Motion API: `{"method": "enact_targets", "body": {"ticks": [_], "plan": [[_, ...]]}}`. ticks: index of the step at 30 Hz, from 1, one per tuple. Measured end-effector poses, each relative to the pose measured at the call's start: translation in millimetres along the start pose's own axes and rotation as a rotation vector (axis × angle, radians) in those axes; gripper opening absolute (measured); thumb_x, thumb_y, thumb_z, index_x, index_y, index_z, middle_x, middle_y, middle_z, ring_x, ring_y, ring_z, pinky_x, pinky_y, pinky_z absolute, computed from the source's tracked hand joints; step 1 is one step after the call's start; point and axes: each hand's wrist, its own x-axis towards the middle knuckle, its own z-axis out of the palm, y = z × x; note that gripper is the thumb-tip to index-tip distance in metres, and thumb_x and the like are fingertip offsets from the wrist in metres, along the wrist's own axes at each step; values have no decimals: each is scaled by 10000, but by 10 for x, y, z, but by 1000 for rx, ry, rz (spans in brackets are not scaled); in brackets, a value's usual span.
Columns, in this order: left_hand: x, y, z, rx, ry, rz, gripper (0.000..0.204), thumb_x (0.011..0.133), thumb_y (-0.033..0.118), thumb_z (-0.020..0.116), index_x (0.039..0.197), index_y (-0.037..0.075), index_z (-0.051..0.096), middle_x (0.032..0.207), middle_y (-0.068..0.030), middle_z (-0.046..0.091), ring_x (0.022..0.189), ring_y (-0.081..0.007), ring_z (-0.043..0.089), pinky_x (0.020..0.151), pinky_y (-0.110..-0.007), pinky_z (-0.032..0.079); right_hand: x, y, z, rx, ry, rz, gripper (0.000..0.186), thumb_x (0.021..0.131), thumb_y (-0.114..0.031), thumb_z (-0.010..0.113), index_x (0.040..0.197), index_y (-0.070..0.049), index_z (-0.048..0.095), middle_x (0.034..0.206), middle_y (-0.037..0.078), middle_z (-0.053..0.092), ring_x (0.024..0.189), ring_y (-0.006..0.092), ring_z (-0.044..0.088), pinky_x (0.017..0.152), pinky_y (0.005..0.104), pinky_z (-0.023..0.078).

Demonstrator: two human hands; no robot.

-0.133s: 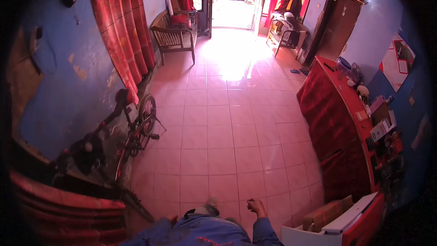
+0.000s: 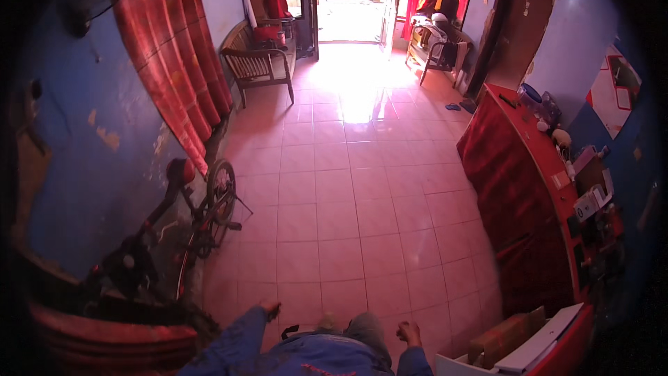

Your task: Measure and mark a piece of white paneling then cut it using a utility knife.

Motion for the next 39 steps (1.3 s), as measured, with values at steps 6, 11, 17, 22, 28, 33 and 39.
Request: {"method": "enact_targets", "body": {"ticks": [6,11,17,22,28,33,39], "plan": [[250,2274,-329,125,29,219,331,945,426,566,957,113,671,799,-47,682,633,-158,638,534,-313,511,278,-314,-455,-495,-141,118,292,911,-263,629,1121,-69,689,1090,122,705,998,228,681,807,362,559],[830,2802,54,-181,-110,107,549,978,601,292,1142,160,574,953,-44,653,811,-211,583,804,-569,428,1503,-1749,-844,-381,-56,47,299,895,-298,619,1064,-64,699,953,113,712,833,224,684,702,364,561],[993,2293,92,-215,42,40,344,944,387,562,1035,79,683,941,-145,682,813,-301,669,657,-466,531,2627,-3373,-1072,-250,2,-7,323,875,-340,608,994,-58,711,788,104,719,636,220,688,577,367,563],[1598,3302,160,-6,42,165,363,913,392,597,1085,80,669,1044,-144,670,897,-328,657,736,-483,525,3496,-5984,-1172,-288,63,-369,276,867,-212,576,1017,-11,691,765,117,706,654,193,684,601,333,556],[2378,4721,-186,230,45,290,415,876,397,639,1145,81,651,1168,-143,656,999,-360,643,831,-504,518,4349,-7533,-705,-310,-71,-468,291,887,-192,574,1112,-33,669,801,106,709,699,194,692,597,331,555],[3013,6853,-621,-287,158,-166,510,865,467,641,1066,-1,665,1089,-187,690,910,-357,683,710,-487,563,4804,-7741,-812,-233,-370,-68,297,917,-274,629,1147,-87,646,911,97,720,728,227,702,590,370,559],[3486,9529,-1486,-230,-51,230,422,923,464,516,828,72,639,716,-101,632,590,-223,593,492,-396,465,5452,-8187,-1232,-154,-51,179,250,903,-195,651,1108,-54,631,897,156,709,732,266,717,567,424,579]]}}
